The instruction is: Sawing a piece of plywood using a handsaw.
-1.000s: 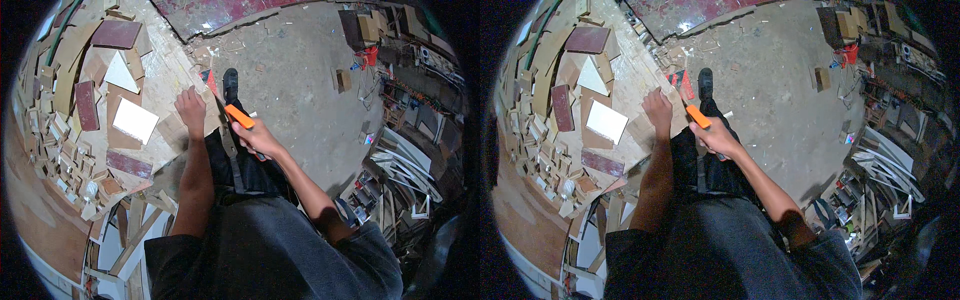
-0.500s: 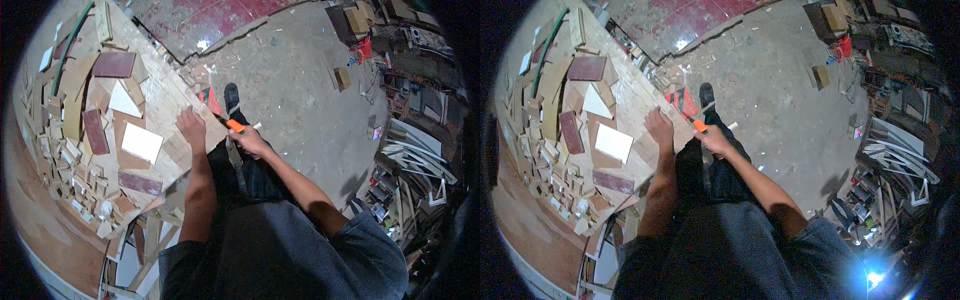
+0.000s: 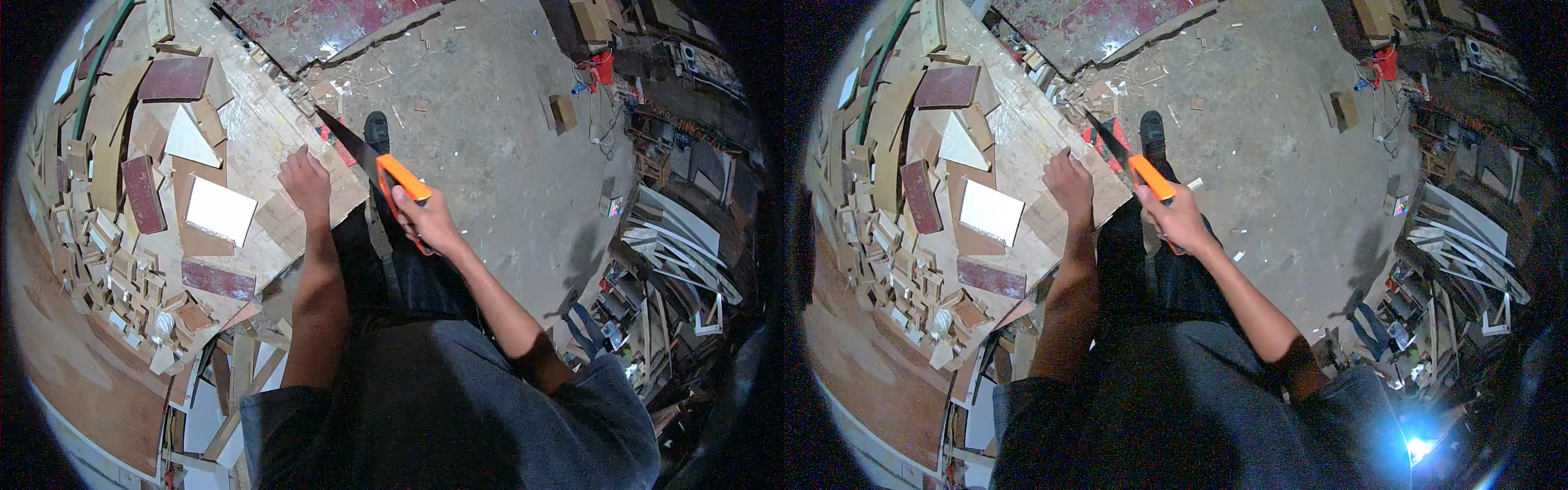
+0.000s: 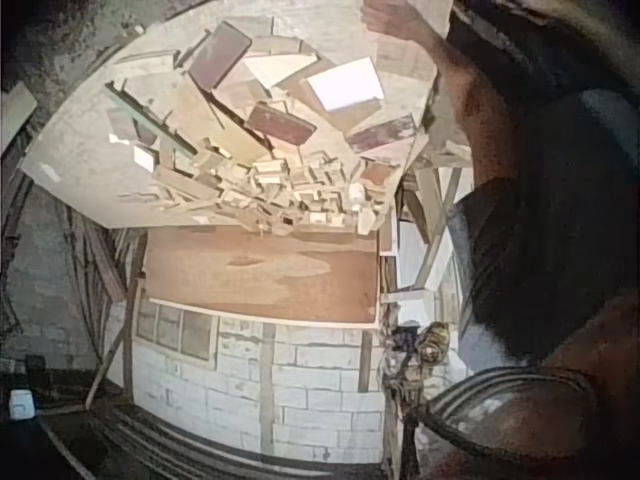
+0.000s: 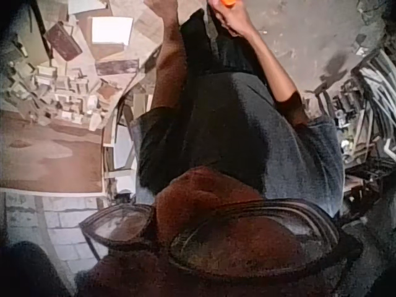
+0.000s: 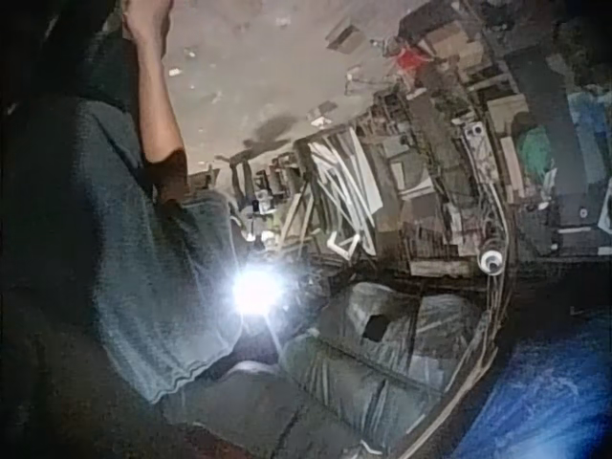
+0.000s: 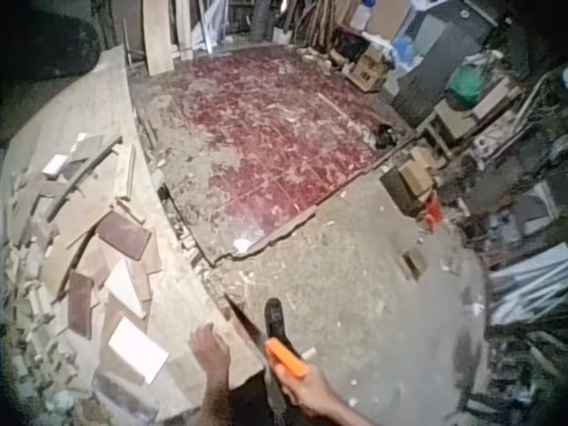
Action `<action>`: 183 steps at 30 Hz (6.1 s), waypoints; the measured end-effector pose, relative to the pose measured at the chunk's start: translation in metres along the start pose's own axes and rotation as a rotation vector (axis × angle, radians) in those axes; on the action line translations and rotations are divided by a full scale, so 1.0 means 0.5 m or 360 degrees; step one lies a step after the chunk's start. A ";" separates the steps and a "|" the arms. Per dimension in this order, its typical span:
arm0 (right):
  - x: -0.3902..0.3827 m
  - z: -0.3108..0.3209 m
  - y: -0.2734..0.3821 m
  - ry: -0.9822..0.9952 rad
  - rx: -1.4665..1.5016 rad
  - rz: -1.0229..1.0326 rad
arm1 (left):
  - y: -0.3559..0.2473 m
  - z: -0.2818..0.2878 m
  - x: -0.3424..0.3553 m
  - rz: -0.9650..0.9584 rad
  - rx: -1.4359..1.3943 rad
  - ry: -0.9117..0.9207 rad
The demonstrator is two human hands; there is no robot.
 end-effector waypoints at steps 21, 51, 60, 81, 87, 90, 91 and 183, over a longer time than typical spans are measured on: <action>0.060 0.178 -0.046 -0.0656 -0.0465 0.0346 | -0.084 -0.025 0.016 -0.0343 -0.0069 0.0306; 0.112 0.182 0.123 0.0009 -0.0891 0.0645 | -0.044 0.071 -0.074 0.0084 0.0040 0.0318; 0.177 0.257 0.106 -0.0061 -0.0848 0.0680 | -0.072 0.058 -0.072 0.0065 0.0168 0.0609; 0.197 0.305 0.113 -0.0084 -0.0855 0.0520 | -0.138 0.000 -0.003 0.0387 0.0460 0.0409; 0.199 0.309 0.122 -0.0100 -0.0850 0.0404 | -0.148 -0.014 -0.008 0.0174 0.0447 0.0335; 0.206 0.313 0.136 -0.0125 -0.0805 0.0613 | -0.146 -0.017 -0.003 0.0208 0.0429 0.0319; 0.210 0.315 0.133 -0.0126 -0.0805 0.0610 | -0.147 -0.019 -0.002 0.0208 0.0429 0.0322; 0.410 -0.099 -0.135 0.0473 -0.0355 0.0510 | -0.056 0.071 -0.180 0.0098 -0.0011 0.0738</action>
Point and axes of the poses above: each hand's wrist, its own x-axis towards the middle knuckle, its own z-axis out of the back of the hand, y = z × x, the point moved 10 cm from there along x, towards the middle knuckle, and after that the axes turned 5 degrees about -y, right-handed, at the moved point
